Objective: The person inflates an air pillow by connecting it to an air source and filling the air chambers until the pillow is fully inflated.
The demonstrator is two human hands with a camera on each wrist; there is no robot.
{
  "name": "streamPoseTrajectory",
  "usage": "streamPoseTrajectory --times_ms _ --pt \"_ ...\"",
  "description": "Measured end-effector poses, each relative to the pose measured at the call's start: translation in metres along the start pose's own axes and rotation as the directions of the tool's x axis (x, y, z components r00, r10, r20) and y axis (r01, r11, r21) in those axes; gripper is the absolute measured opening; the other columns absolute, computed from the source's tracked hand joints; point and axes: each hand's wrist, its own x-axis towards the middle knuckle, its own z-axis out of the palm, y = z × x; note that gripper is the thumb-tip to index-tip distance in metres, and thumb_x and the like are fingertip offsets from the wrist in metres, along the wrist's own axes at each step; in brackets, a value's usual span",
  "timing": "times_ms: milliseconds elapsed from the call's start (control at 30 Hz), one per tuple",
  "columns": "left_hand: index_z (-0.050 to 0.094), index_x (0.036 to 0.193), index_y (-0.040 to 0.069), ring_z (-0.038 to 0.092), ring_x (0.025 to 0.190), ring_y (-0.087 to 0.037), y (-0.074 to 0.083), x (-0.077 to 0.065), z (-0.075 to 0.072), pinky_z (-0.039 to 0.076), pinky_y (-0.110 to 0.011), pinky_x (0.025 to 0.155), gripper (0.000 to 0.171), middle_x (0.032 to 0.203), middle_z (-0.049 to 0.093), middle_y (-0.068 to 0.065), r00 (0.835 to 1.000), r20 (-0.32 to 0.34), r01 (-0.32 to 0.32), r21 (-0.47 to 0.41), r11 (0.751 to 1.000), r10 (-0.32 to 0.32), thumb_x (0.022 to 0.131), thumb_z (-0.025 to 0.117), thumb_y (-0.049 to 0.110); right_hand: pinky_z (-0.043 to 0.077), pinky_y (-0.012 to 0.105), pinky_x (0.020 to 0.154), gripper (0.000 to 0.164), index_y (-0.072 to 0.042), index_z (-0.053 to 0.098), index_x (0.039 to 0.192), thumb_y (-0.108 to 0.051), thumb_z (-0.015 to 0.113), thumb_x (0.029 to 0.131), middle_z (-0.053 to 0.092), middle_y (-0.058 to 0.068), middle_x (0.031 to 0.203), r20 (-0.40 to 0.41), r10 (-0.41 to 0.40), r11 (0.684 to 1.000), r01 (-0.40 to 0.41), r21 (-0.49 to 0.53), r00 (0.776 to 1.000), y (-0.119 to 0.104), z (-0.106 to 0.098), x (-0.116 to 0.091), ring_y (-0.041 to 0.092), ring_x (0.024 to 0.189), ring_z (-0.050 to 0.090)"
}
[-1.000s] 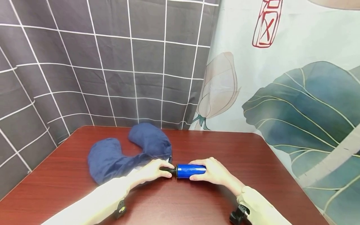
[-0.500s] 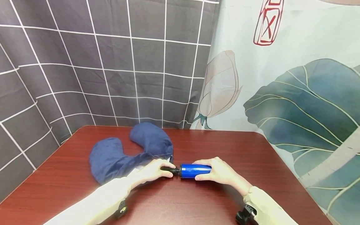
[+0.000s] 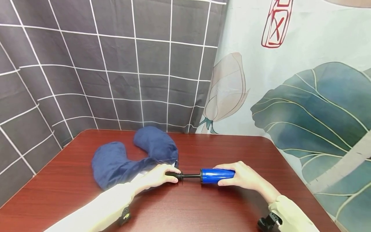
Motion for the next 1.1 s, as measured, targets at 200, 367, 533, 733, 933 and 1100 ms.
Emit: streamPoseTrajectory --times_ms 200,367,533,733,933,1100 --pt "0.075 0.110 0.011 0.066 0.104 -0.024 -0.001 0.001 0.000 0.048 -0.030 0.090 0.028 0.110 0.075 -0.006 1.000 0.002 -0.003 0.001 1.000 0.003 0.083 0.076 0.019 0.052 0.020 0.067 0.047 -0.035 0.066 0.124 -0.037 0.081 0.080 0.072 -0.011 0.110 -0.018 0.014 1.000 -0.014 -0.013 1.000 0.011 -0.013 -0.015 -0.003 0.083 0.061" --pt "0.075 0.110 0.010 0.066 0.103 -0.024 -0.002 0.001 0.000 0.048 -0.029 0.089 0.027 0.110 0.075 -0.006 1.000 0.002 -0.015 0.000 1.000 0.015 0.084 0.076 0.019 0.052 0.020 0.067 0.048 -0.034 0.066 0.124 -0.034 0.082 0.079 0.073 -0.011 0.110 -0.026 0.014 1.000 -0.015 -0.012 1.000 0.016 -0.018 -0.023 -0.003 0.084 0.061" --pt "0.075 0.109 0.010 0.066 0.104 -0.023 -0.002 0.000 0.000 0.049 -0.028 0.091 0.027 0.109 0.075 -0.005 1.000 -0.006 -0.008 -0.010 1.000 0.008 0.083 0.076 0.019 0.052 0.021 0.066 0.045 -0.034 0.067 0.122 -0.036 0.081 0.080 0.073 -0.010 0.108 -0.039 0.015 1.000 -0.016 -0.010 0.999 0.012 -0.017 -0.019 -0.003 0.083 0.062" --pt "0.075 0.109 0.010 0.066 0.104 -0.023 -0.002 0.000 0.000 0.048 -0.028 0.090 0.027 0.108 0.076 -0.005 1.000 0.000 0.004 -0.024 1.000 -0.004 0.083 0.076 0.019 0.054 0.021 0.068 0.042 -0.031 0.067 0.122 -0.037 0.079 0.082 0.073 -0.006 0.109 -0.001 0.014 0.999 -0.014 0.049 1.000 0.004 -0.007 -0.005 -0.001 0.085 0.063" --pt "0.075 0.108 0.010 0.066 0.101 -0.021 -0.003 0.000 0.001 0.048 -0.026 0.089 0.027 0.107 0.076 -0.005 1.000 -0.007 -0.006 -0.024 1.000 0.006 0.082 0.076 0.018 0.055 0.022 0.071 0.042 -0.031 0.067 0.122 -0.043 0.077 0.083 0.073 -0.005 0.112 0.038 0.040 0.995 -0.043 0.086 0.998 -0.009 0.007 0.013 0.001 0.089 0.065" --pt "0.075 0.107 0.010 0.065 0.100 -0.021 -0.003 0.000 0.001 0.047 -0.025 0.088 0.026 0.106 0.076 -0.005 1.000 -0.013 0.001 -0.032 0.999 -0.001 0.082 0.077 0.017 0.056 0.022 0.073 0.043 -0.031 0.067 0.123 -0.047 0.075 0.083 0.072 -0.006 0.114 0.066 0.063 0.991 -0.070 0.110 0.996 -0.021 0.018 0.027 0.004 0.092 0.066"
